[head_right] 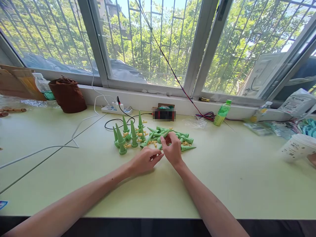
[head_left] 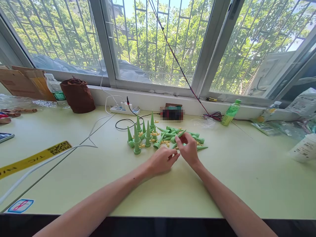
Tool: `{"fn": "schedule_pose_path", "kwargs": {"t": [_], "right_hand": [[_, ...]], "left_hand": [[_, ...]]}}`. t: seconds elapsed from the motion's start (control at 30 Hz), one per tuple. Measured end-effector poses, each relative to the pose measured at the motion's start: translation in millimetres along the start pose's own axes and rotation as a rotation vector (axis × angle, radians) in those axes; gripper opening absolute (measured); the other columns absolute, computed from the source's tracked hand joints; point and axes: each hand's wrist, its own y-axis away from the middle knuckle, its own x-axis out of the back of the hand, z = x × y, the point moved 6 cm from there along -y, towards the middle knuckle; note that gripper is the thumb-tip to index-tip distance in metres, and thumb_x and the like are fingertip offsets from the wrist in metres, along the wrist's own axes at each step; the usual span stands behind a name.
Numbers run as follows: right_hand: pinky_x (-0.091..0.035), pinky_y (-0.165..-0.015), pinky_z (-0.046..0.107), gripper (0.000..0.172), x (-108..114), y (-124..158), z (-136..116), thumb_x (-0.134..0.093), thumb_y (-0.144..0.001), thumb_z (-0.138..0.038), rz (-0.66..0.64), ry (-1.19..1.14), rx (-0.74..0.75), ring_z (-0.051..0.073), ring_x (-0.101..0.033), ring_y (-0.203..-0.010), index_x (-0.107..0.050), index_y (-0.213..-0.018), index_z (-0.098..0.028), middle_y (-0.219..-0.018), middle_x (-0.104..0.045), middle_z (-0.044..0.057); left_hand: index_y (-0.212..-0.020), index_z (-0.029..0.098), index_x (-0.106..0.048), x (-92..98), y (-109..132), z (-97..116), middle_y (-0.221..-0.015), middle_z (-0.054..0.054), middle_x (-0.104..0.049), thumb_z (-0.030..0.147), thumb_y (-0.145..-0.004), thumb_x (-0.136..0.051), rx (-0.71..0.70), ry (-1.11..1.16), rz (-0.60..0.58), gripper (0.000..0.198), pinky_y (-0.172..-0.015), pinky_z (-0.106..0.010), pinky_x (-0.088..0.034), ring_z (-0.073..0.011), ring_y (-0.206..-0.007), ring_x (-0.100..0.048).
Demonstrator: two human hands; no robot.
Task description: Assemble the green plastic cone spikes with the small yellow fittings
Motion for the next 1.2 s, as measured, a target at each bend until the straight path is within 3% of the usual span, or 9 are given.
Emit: {"fn": "schedule_pose_path", "kwargs": {"t": [0.4, 0.67, 0.8, 0.87, 0.97, 1.2], "right_hand": [[-0.048, -0.061, 0.025, 0.021, 3, -8, -15, -0.058, -0.086, -0.037, -0.011, -0.017, -0.061, 0.015, -0.058, -0.062, -0.059, -0.076, -0.018, -0.068, -0.063, 0.002], [-0.046, -0.056, 0.025, 0.027, -16, -26, -25, -0.058, -0.083, -0.035, -0.307, 0.081, -0.082, 0.016, -0.061, -0.056, -0.059, -0.062, -0.018, -0.06, -0.066, 0.003], [-0.047, -0.058, 0.025, 0.024, -20, -60, -19, -0.058, -0.082, -0.034, -0.204, 0.139, -0.071, 0.017, -0.063, -0.057, -0.061, -0.066, -0.018, -0.064, -0.068, 0.004], [-0.047, -0.06, 0.026, 0.025, -27, -77, -11, -0.056, -0.084, -0.035, -0.158, 0.155, -0.066, 0.017, -0.064, -0.058, -0.061, -0.066, -0.018, -0.065, -0.069, 0.005], [-0.046, -0.063, 0.026, 0.025, -49, -93, 3, -0.055, -0.085, -0.031, -0.197, 0.172, -0.063, 0.017, -0.065, -0.062, -0.061, -0.064, -0.018, -0.066, -0.069, 0.005], [-0.042, -0.062, 0.025, 0.025, -91, -96, 23, -0.055, -0.087, -0.027, -0.303, 0.314, -0.016, 0.016, -0.062, -0.061, -0.063, -0.066, -0.017, -0.066, -0.068, 0.006]], "left_hand": [[-0.056, 0.017, -0.044, -7.5, 2, -1, -0.047, 0.004, -0.039, 0.027, -0.09, -0.046, 0.004, -0.058, -0.1, 0.035, -0.05, -0.024, -0.026, -0.0082, -0.045, -0.026], [-0.058, 0.017, -0.053, -9.8, 3, 0, -0.051, 0.001, -0.051, 0.026, -0.09, -0.045, -0.012, -0.139, -0.119, 0.034, -0.053, -0.025, -0.029, -0.0098, -0.046, -0.033], [-0.057, 0.017, -0.051, -10.9, 4, 2, -0.05, 0.001, -0.051, 0.026, -0.091, -0.045, -0.03, -0.155, -0.126, 0.035, -0.053, -0.025, -0.029, -0.0104, -0.047, -0.037], [-0.058, 0.018, -0.051, -11.5, 4, 2, -0.051, 0.001, -0.051, 0.026, -0.091, -0.045, -0.044, -0.156, -0.124, 0.035, -0.053, -0.025, -0.029, -0.0104, -0.047, -0.039], [-0.058, 0.018, -0.052, -12.6, 5, 1, -0.051, 0.0, -0.053, 0.025, -0.091, -0.045, -0.063, -0.167, -0.116, 0.035, -0.052, -0.025, -0.029, -0.0106, -0.047, -0.041], [-0.057, 0.018, -0.052, -14.9, 6, 1, -0.051, -0.001, -0.053, 0.026, -0.091, -0.045, -0.08, -0.217, -0.113, 0.036, -0.051, -0.027, -0.027, -0.0111, -0.046, -0.042]]}}
